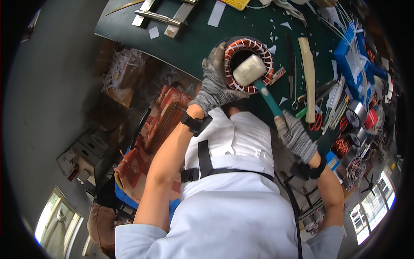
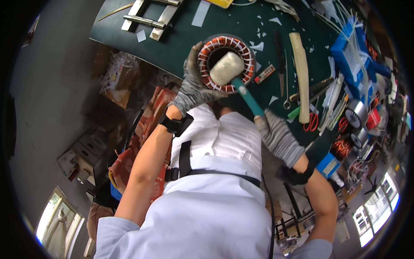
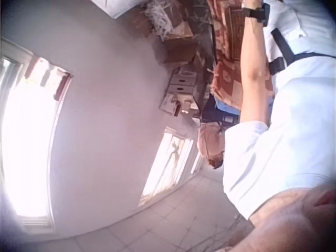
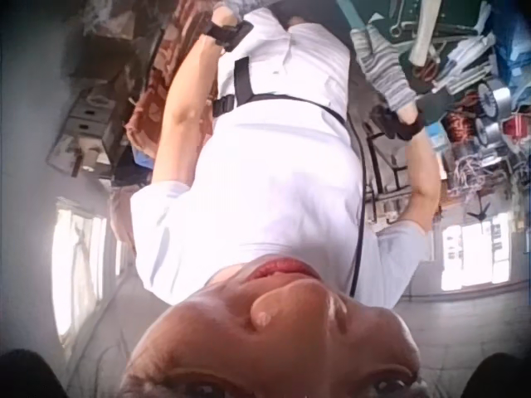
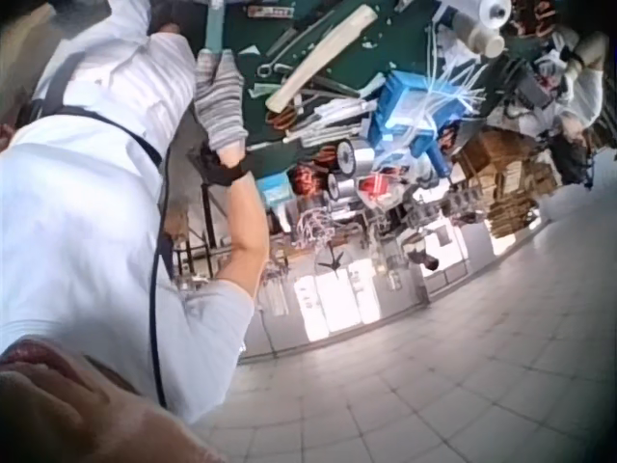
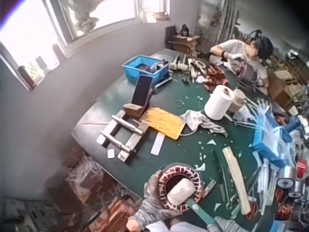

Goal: Assembling and securing copper windings on a motor stator using tape and tools.

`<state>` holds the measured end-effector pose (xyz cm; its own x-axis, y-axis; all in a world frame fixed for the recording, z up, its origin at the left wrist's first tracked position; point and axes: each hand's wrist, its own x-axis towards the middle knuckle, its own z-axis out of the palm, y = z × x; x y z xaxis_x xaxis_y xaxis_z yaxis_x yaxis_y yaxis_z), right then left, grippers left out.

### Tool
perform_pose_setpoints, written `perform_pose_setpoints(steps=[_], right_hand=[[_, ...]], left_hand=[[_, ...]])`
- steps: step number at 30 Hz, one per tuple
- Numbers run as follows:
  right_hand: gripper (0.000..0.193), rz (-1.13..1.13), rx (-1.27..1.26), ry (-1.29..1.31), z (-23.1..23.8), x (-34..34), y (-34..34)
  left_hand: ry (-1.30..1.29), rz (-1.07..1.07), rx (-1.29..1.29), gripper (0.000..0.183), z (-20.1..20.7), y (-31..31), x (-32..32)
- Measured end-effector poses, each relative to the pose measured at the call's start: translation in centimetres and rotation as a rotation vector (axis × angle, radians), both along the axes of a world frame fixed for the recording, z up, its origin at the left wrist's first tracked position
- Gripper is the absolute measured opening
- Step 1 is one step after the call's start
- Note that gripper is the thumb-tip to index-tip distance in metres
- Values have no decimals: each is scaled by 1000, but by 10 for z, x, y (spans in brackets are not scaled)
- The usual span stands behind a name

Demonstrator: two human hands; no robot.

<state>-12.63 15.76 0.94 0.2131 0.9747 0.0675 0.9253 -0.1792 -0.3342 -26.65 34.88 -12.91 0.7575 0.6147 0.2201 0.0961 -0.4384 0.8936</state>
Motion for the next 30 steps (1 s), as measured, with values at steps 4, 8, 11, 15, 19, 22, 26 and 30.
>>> perform_pose_setpoints(steps=[4,8,11,15,19,22,26,30], right_hand=[[30,-703,-669,1034,3,52,9],[35,-938,-38,931,-50,83,-43],[31,-1076,120,789,-102,132,-97],[28,-1224,66,855,-138,189,-142],[38,-760,-52,-339,-141,177,-109],[65,-631,16,-297,-149,140,-57],[67,-781,-63,-186,-193,149,-43],[52,-668,-107,84,-174,163,-50]], left_hand=[[100,-62,-56,139,-2,13,-14],[53,-91,-231,111,11,15,-24],[85,-66,-284,75,12,14,-29],[98,-10,-251,60,5,11,-17],[54,100,-409,54,-8,13,-13],[70,110,-351,54,-1,14,-9],[117,-8,-197,53,6,29,1],[253,36,514,43,40,14,16]])
